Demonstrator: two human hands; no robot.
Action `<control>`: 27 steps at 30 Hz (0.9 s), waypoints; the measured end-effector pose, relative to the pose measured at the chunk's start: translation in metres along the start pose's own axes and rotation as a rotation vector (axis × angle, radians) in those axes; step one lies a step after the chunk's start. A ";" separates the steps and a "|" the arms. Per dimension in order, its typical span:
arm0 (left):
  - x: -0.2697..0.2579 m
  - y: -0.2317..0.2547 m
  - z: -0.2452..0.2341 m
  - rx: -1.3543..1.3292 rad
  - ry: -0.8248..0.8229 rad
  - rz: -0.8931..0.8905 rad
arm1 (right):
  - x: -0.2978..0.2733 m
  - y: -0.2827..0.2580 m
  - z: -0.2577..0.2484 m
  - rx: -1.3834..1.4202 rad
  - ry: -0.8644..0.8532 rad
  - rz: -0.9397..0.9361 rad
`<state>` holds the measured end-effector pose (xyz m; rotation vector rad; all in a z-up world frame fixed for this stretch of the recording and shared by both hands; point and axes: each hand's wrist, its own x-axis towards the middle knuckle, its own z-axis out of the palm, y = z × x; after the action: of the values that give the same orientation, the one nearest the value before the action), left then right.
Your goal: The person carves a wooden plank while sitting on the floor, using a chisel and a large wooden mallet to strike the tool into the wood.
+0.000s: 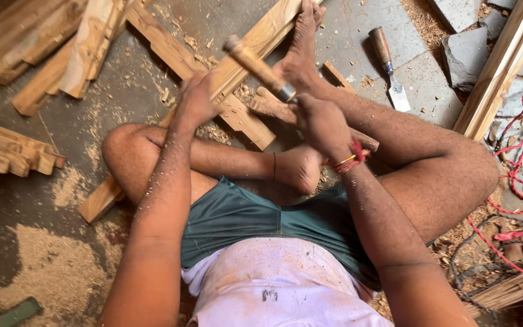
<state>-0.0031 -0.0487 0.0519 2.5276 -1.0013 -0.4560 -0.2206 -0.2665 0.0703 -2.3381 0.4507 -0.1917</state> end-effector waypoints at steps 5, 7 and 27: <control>0.006 -0.042 0.042 0.601 -0.147 -0.307 | -0.001 0.014 -0.010 0.098 0.089 0.016; 0.014 -0.047 0.052 0.713 -0.108 -0.250 | -0.002 0.010 -0.014 0.128 0.121 0.001; 0.036 -0.029 0.005 0.248 -0.620 -0.537 | -0.012 0.002 -0.014 0.039 -0.001 -0.017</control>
<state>0.0359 -0.0557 0.0284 2.9410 -0.5539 -1.4127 -0.2360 -0.2727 0.0791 -2.3042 0.4231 -0.2055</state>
